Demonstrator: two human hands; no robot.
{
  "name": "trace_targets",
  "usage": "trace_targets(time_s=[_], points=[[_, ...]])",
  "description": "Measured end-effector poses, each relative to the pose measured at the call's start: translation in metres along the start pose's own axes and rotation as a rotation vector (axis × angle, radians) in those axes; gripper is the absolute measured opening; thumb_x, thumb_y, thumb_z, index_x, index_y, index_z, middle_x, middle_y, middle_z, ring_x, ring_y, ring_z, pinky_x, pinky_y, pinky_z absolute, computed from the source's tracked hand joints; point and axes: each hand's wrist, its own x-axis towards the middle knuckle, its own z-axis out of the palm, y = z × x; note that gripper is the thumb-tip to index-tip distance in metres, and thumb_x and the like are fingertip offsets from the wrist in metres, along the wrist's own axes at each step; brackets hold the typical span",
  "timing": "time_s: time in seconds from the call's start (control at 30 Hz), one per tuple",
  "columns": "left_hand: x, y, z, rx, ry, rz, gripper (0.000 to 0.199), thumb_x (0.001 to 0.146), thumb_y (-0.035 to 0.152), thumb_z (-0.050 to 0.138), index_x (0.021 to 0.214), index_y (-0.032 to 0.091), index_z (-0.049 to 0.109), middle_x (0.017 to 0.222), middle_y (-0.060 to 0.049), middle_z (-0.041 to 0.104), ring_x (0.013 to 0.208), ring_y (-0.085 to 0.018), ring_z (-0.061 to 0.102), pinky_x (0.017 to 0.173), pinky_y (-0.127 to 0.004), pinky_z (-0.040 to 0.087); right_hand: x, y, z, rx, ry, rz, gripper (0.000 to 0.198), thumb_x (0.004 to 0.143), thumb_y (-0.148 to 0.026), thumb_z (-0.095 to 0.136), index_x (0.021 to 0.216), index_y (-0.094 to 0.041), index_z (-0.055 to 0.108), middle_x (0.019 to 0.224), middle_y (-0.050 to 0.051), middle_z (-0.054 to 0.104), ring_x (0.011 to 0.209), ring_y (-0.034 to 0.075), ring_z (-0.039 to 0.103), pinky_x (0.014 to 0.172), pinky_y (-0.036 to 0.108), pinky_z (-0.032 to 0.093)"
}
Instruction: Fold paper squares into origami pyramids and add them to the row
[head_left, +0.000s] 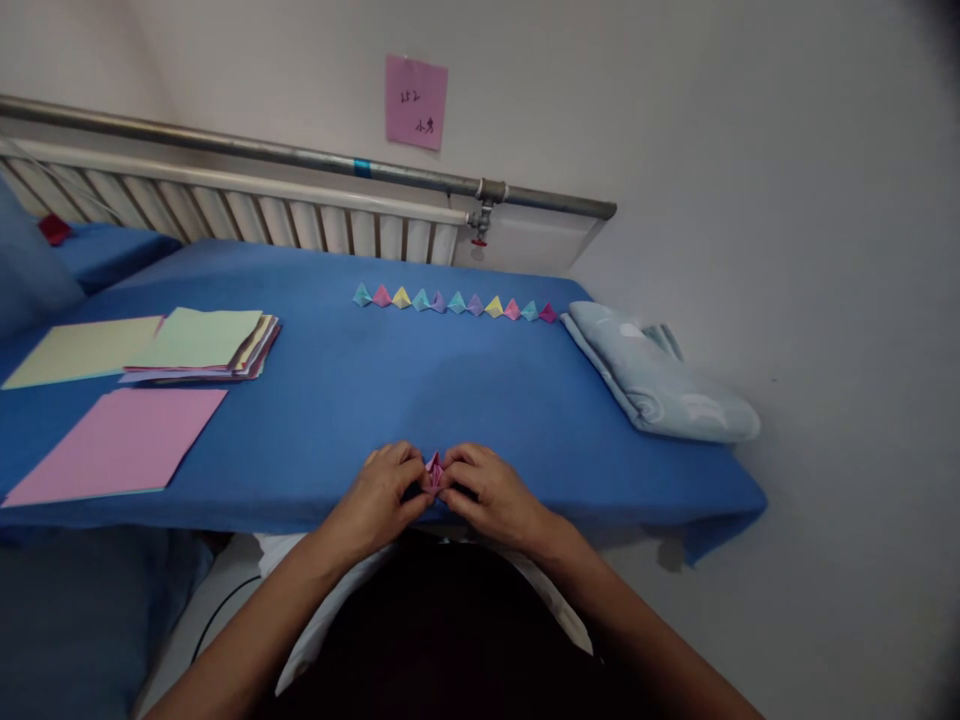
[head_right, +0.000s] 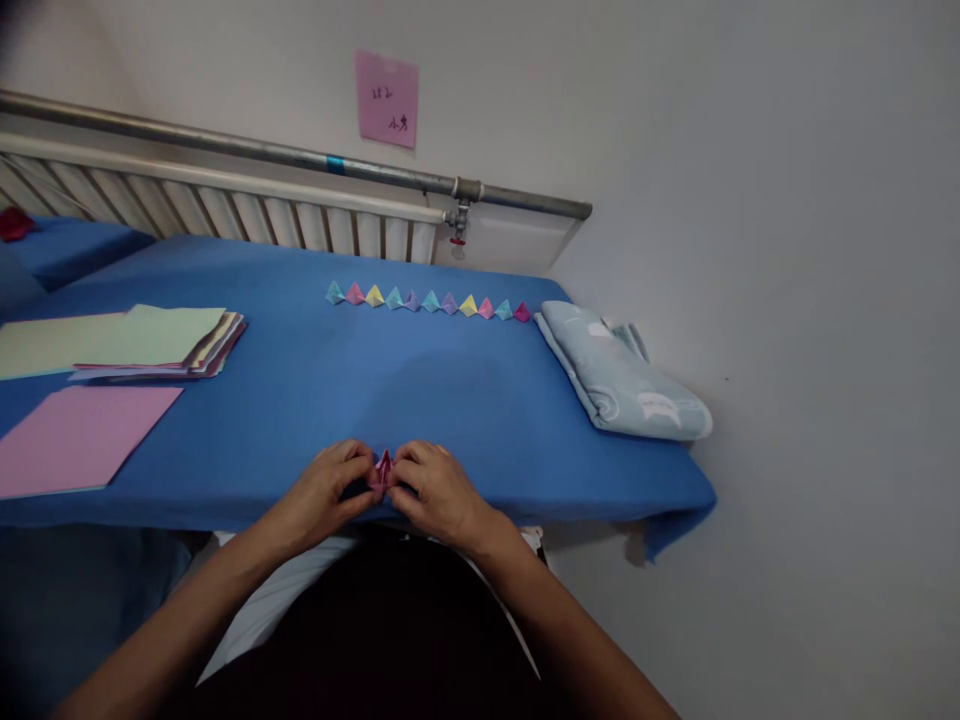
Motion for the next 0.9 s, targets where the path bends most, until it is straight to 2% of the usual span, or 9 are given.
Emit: trace_targets(time_s=[0.13,0.3,0.4,0.5,0.67,0.9], points=[[-0.001,0.003,-0.01,-0.131,0.027,-0.036,0.009,0.078,0.014,0.053,0.083,0.021,0.056,0.088,0.0,0.056,0.087,-0.015,0.054,0.08,-0.029,0.043,-0.001,-0.002,-0.002,0.126,0.095,0.058,0.024,0.076,-0.001,0.05,0.087,-0.02,0.058,0.091,0.001,0.059,0.088,0.015,0.055,0.081,0.029,0.044],[0.005,-0.002,-0.007,-0.087,0.116,-0.175,0.007,0.082,0.025,0.051,0.078,0.019,0.052,0.077,0.001,0.051,0.07,-0.014,0.05,0.065,-0.027,0.041,0.006,0.001,0.0,0.101,0.181,0.211,0.01,0.083,-0.01,0.051,0.084,-0.019,0.057,0.08,0.0,0.056,0.071,0.012,0.053,0.066,0.024,0.043],[0.011,-0.003,-0.003,-0.023,0.082,-0.209,0.014,0.078,0.031,0.059,0.079,0.018,0.054,0.076,0.001,0.052,0.068,-0.015,0.05,0.063,-0.027,0.039,0.013,0.001,0.002,0.074,0.141,0.255,0.009,0.08,-0.011,0.057,0.085,-0.018,0.06,0.079,-0.001,0.057,0.066,0.01,0.052,0.061,0.022,0.041],[0.016,-0.001,-0.001,0.055,0.037,-0.234,0.011,0.076,0.028,0.06,0.077,0.018,0.057,0.075,0.0,0.053,0.069,-0.017,0.051,0.064,-0.028,0.038,0.02,0.0,0.003,0.032,0.072,0.273,0.012,0.078,-0.009,0.059,0.083,-0.019,0.063,0.076,-0.001,0.059,0.067,0.011,0.053,0.063,0.022,0.039],[0.02,0.005,-0.002,0.153,-0.029,-0.255,0.012,0.083,0.027,0.053,0.082,0.019,0.062,0.079,-0.003,0.057,0.072,-0.018,0.054,0.065,-0.028,0.039,0.025,-0.002,0.003,-0.065,0.006,0.298,0.012,0.082,-0.012,0.056,0.077,-0.018,0.065,0.073,0.0,0.058,0.068,0.012,0.052,0.064,0.023,0.036],[0.026,0.009,-0.005,0.254,-0.089,-0.291,0.02,0.087,0.02,0.044,0.085,0.018,0.064,0.085,-0.006,0.065,0.078,-0.019,0.059,0.068,-0.028,0.041,0.026,0.002,0.009,-0.166,-0.009,0.324,0.014,0.086,-0.014,0.054,0.075,-0.018,0.063,0.074,0.001,0.059,0.071,0.013,0.053,0.065,0.024,0.035]])
